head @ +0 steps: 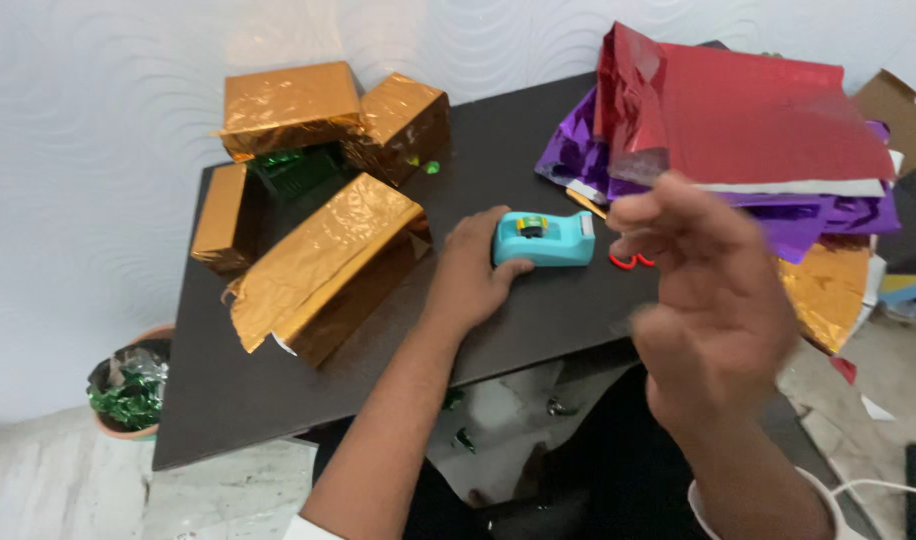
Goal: The person wraps a small box with gold foil paper on a dark table. They fold the paper around the box, use a tape dispenser to secure the seams, and smooth the edges to complete the wrapping.
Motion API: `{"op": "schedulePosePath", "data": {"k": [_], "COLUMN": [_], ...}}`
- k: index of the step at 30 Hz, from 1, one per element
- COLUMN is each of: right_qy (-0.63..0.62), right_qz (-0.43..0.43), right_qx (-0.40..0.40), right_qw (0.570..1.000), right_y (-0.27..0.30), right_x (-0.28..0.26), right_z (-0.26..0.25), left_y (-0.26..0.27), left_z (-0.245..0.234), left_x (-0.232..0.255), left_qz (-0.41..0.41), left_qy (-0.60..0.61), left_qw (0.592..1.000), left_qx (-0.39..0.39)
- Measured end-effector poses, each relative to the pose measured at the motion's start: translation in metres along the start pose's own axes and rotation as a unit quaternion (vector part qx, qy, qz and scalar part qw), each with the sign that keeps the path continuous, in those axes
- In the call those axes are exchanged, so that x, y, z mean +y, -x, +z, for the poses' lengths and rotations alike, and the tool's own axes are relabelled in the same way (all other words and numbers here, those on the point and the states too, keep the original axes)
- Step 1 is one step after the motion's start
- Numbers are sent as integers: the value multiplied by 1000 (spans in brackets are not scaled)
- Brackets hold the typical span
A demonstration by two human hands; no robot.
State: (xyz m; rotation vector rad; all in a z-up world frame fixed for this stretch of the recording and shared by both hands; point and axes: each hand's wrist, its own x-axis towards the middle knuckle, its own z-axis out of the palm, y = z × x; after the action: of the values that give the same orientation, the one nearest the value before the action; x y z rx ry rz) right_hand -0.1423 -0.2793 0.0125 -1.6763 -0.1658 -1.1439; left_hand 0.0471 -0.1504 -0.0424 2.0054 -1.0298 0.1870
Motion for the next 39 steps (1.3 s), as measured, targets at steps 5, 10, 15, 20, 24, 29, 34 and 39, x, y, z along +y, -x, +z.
{"op": "schedulePosePath", "data": {"k": [5, 10, 15, 20, 24, 29, 34, 39], "right_qy": [-108, -136, -135, -119, -135, -160, -161, -34], "right_qz": [-27, -29, -44, -55, -85, -81, -95, -56], "right_qx": [41, 36, 38, 21, 10, 22, 12, 1], "right_qw": [993, 990, 989, 991, 987, 984, 982, 998], "right_y": [-7, -18, -21, -26, -51, -41, -31, -55], "right_x": [-29, -28, -18, -17, -7, -6, 2, 56], "right_z": [-26, -28, -32, -47, -38, -24, -37, 0], "left_y": [3, 4, 1, 7, 3, 0, 1, 3], "left_z": [1, 5, 3, 11, 7, 2, 10, 4], "left_x": [-8, -4, -9, -14, -16, -11, -20, -11], "left_qz": [-13, -11, -14, 2, -4, 24, 25, 65], "left_qy": [7, 7, -4, 9, 8, 14, 27, 32], "left_qw": [1000, 1000, 1000, 1000, 1000, 999, 999, 992], "left_qx": [-2, 11, -4, 16, 13, 24, 40, 107]}}
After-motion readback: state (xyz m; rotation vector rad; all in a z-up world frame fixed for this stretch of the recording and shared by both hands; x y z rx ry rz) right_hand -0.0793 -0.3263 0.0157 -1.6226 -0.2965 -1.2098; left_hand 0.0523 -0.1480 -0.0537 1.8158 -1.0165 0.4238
